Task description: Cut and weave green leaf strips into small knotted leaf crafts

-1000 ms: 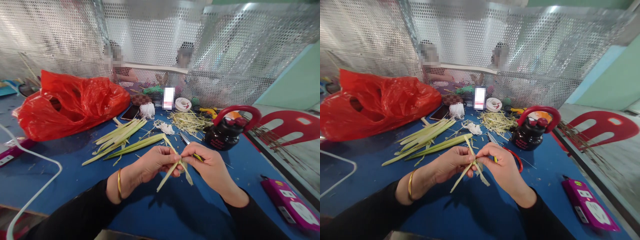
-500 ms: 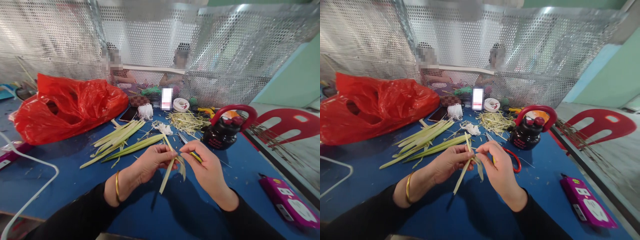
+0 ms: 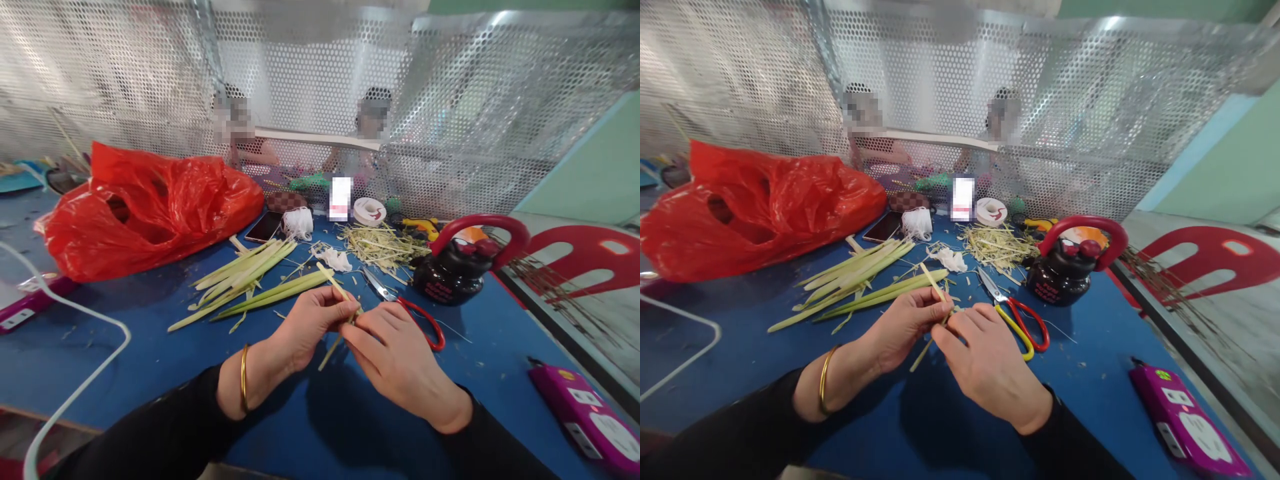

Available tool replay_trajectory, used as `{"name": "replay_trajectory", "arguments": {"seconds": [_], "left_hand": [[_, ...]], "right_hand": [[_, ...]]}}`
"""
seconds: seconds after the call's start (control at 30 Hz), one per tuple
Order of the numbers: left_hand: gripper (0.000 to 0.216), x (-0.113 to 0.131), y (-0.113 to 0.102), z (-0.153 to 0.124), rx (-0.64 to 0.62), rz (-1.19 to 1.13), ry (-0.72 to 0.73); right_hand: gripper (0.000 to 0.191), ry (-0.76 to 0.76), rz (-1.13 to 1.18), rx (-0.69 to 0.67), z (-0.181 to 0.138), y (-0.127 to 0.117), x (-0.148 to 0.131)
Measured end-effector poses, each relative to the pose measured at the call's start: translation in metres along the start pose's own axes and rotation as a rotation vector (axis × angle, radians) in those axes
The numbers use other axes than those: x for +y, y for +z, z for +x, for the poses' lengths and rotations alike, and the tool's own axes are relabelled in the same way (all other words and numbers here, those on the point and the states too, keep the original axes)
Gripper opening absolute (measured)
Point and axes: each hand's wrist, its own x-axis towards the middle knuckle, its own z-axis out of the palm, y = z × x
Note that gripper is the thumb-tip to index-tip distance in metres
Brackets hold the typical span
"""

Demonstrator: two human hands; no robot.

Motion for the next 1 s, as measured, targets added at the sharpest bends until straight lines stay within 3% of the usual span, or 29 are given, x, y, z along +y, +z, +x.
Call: {"name": "replay_trajectory", "arguments": {"seconds": [0.13,0.3,0.6,0.77,1.0], "left_hand": [[0.028,-0.001,0.0,0.001,-0.01,-0.014,-0.002],[0.03,-0.002,0.001,0.001,0.005,-0.02,-0.028],[0.024,0.003,-0.005,0.001,-0.131,-0.019,-0.004],[0.022,0.001,-0.004,0.0,-0.106,-0.035,0.005],[0.021,-0.002,0.002,-0.002,-0.009,-0.137,-0.019]], "right_hand": [[0.024,-0.012,-0.06,0.007,-0.004,0.003,0.0],[0.024,0.001,0.028,0.025,-0.006,0.003,-0.004],[0.012,0.083,0.137,0.148,0.003,-0.004,-0.009],[0.015,0.078,0.186,0.178,0.002,-0.006,-0.01],[0.017,0.021,0.158,0.115,-0.004,-0.001,-0.009]]}}
